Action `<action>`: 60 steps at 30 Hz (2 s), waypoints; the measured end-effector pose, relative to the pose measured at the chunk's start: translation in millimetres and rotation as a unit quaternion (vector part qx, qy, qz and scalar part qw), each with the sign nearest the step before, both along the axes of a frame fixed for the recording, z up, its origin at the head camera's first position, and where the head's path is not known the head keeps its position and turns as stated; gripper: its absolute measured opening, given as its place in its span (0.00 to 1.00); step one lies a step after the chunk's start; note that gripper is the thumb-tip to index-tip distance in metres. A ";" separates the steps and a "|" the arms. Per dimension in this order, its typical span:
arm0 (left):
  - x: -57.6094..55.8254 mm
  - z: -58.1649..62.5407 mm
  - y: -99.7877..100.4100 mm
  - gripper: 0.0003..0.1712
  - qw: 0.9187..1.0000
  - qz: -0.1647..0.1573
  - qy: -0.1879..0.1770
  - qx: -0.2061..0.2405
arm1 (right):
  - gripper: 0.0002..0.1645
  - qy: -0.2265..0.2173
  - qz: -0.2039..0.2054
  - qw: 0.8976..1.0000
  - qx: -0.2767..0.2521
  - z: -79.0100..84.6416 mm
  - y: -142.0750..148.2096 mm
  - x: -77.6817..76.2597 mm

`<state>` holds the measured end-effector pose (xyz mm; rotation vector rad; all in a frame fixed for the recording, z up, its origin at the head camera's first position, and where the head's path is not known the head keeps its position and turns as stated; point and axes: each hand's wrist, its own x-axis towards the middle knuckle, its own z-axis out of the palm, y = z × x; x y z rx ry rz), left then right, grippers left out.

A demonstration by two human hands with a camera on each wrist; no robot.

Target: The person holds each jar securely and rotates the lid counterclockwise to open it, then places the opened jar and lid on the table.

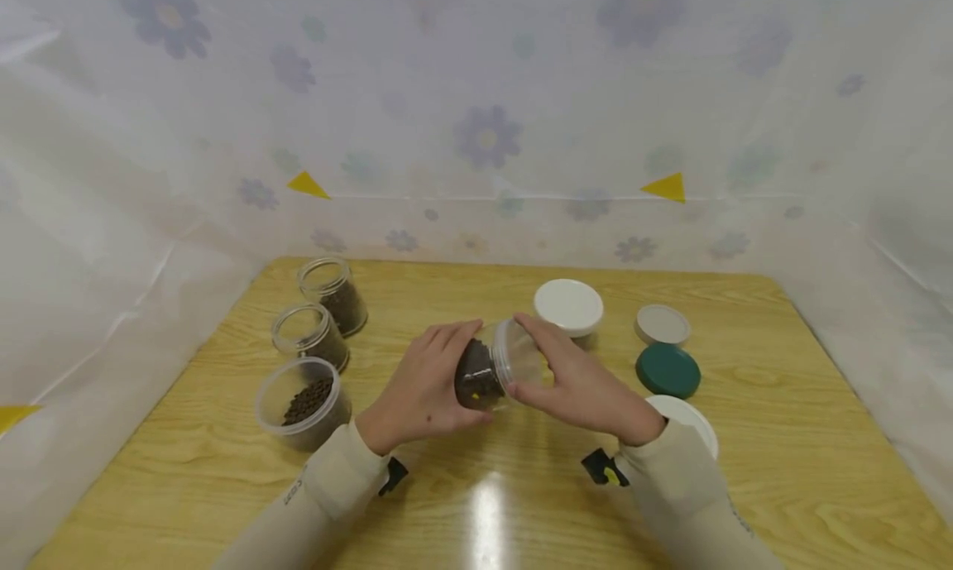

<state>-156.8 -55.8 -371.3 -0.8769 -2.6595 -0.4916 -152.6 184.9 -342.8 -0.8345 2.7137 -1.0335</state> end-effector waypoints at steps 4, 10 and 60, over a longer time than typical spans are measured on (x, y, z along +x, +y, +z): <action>-0.5 -0.2 0.3 0.66 1.000 -0.002 0.003 0.006 | 0.49 0.012 0.009 1.000 -0.007 -1.2 1.7 0.8; -2.0 -1.2 -0.1 0.65 1.000 -0.002 0.009 0.016 | 0.49 0.009 0.011 0.999 -0.033 -3.9 1.2 1.1; -0.2 -1.7 -4.4 0.66 1.000 -0.004 0.004 0.021 | 0.47 0.017 -0.008 1.000 -0.009 -2.0 -2.3 3.8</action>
